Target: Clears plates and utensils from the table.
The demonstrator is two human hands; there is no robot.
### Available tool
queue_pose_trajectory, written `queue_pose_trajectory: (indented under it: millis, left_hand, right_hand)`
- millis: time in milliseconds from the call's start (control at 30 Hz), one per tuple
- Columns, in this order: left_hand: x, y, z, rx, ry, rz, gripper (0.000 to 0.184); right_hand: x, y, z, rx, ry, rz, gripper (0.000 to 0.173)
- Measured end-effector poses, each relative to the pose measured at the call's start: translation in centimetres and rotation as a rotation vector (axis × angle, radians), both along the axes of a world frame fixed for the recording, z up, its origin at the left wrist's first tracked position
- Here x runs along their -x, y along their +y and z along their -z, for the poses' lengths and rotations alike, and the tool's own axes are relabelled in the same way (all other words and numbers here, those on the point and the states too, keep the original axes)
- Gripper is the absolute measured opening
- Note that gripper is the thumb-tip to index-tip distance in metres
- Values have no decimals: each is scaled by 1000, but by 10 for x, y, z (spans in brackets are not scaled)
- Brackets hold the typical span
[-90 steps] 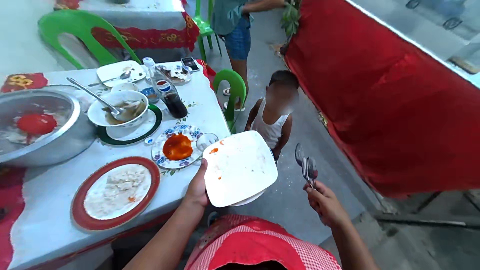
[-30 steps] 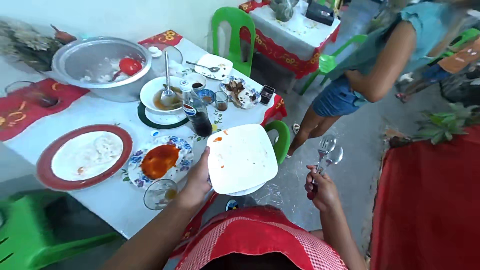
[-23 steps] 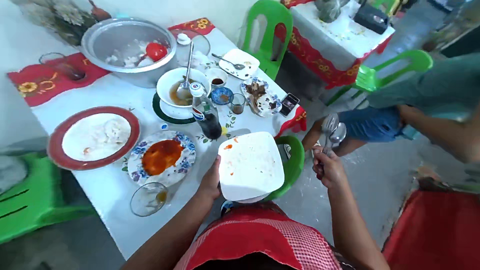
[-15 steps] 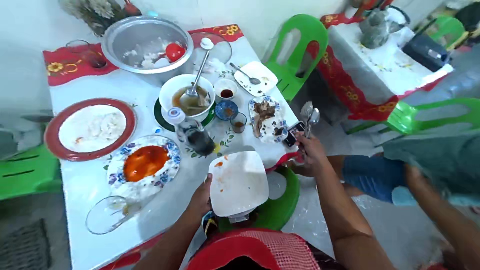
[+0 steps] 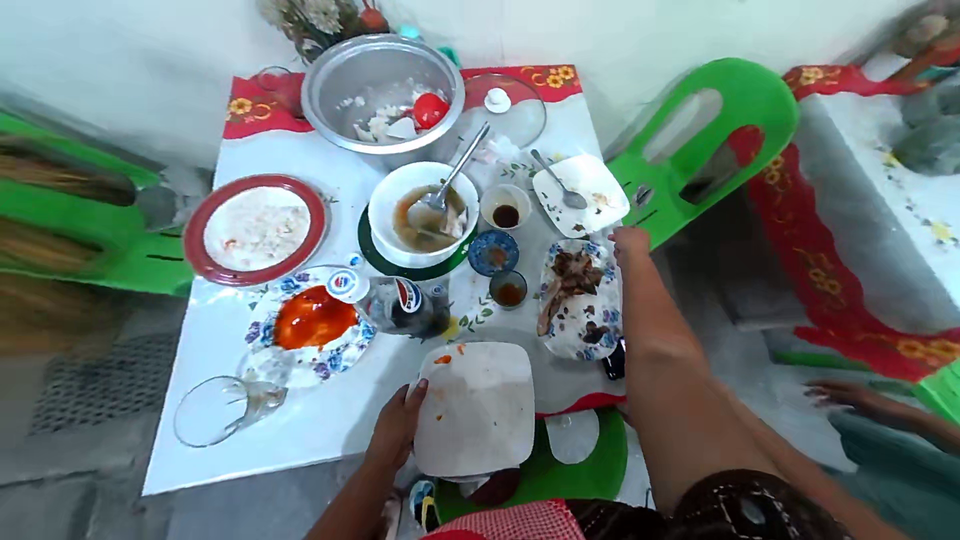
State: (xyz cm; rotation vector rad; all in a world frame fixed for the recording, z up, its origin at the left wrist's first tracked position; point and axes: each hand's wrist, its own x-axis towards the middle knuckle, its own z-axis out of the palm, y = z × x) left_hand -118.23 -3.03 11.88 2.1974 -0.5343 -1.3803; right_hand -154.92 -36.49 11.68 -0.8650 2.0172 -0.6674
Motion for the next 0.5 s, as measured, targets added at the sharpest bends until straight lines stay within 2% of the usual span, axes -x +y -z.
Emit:
queue_pose_trajectory:
  millis: [167,333,400,500]
  left_hand:
    - [-4,1,0,-2,0,-33,38]
    - [7,-8,2,52,-9,-118,35]
    - [8,-10,2,51,-73,-64,35]
    - [1,-9,6,76,-155,131,42]
  right_hand:
    - [-8,-40,19,-36,-122,66,45]
    - [-11,-52,19,4,-175,157,34]
    - [-8,-49,13,32,-216,186,29]
    - [2,-35,-1,37,-203,179,24]
